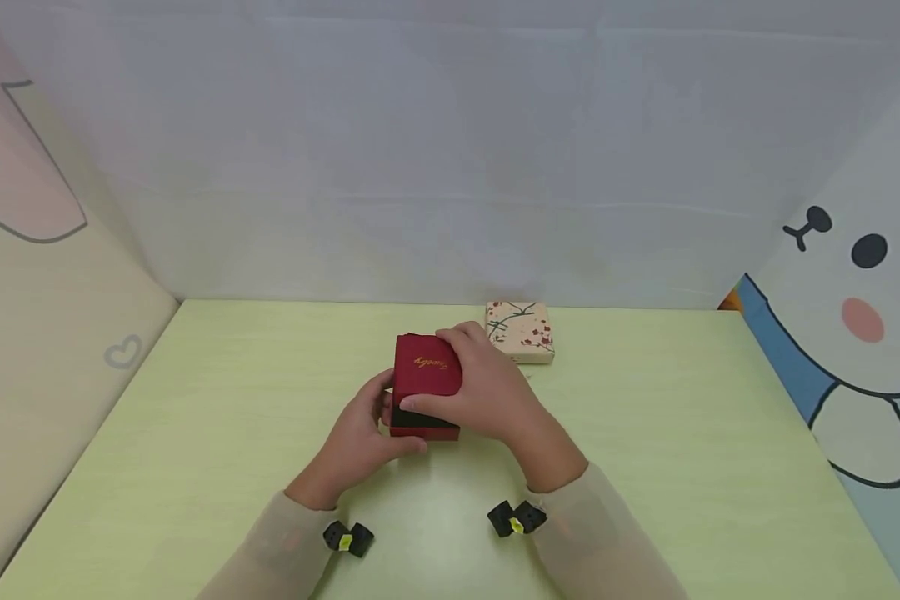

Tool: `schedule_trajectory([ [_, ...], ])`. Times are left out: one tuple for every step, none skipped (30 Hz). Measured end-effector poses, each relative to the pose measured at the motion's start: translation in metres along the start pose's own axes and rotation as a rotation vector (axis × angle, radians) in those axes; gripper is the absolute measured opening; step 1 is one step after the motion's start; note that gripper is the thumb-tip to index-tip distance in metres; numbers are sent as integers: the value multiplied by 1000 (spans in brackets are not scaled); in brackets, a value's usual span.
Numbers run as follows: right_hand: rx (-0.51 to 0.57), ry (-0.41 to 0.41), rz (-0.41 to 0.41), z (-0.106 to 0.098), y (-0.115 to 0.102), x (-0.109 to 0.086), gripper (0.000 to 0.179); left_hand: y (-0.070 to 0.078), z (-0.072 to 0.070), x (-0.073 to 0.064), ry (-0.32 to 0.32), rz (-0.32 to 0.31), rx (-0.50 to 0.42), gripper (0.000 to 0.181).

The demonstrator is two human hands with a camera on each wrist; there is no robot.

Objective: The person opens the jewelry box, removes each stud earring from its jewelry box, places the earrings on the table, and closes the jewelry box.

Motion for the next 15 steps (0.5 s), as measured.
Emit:
schedule_trajectory([
  [-16,-2,-8,0,-2,1,91,0,0,0,-4,1,0,95],
  [-38,-1,-14,0,-4,3,91,0,1,0,-7,2,2,96],
  [-64,1,-18,0,-5,4,92,0,1,0,-10,2,5,96],
  [-86,1,-23,0,-6,5,92,0,1,-1,-14,4,5,96],
  [-103,-2,-27,-1,-8,7,92,0,1,-1,-17,5,8,95],
  [-119,-5,-30,-1,-9,8,91,0,1,0,-22,10,10,95],
  [-129,-9,-37,-2,-11,10,92,0,1,0,-25,12,14,93],
  [-140,-14,-46,-3,-12,12,92,0,2,0,-28,18,20,91],
  [-150,-19,-56,-3,-14,15,93,0,1,0,-29,22,23,89],
  [-160,-24,-65,-3,-15,17,95,0,1,0,-31,25,24,87],
  [-170,-32,-72,-4,-16,19,96,0,1,0,-32,26,29,85],
  [-188,-38,-79,-4,-17,22,98,0,1,0,-35,31,29,83],
  [-206,-43,-88,-4,-18,24,99,0,1,1,-34,29,33,83],
  [-230,-47,-92,-4,-18,27,99,1,1,1,-35,30,30,82],
  [-247,-48,-95,-5,-18,29,99,1,1,1,-33,25,30,82],
])
Point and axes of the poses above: each hand's wrist, its own x-axis towards the middle knuckle, its own z-axis out of the palm, y = z × x, the point moved 6 cm from there along x, towards the middle knuckle, and after that the axes turned 15 degrees about -x, right-handed, at the moved point
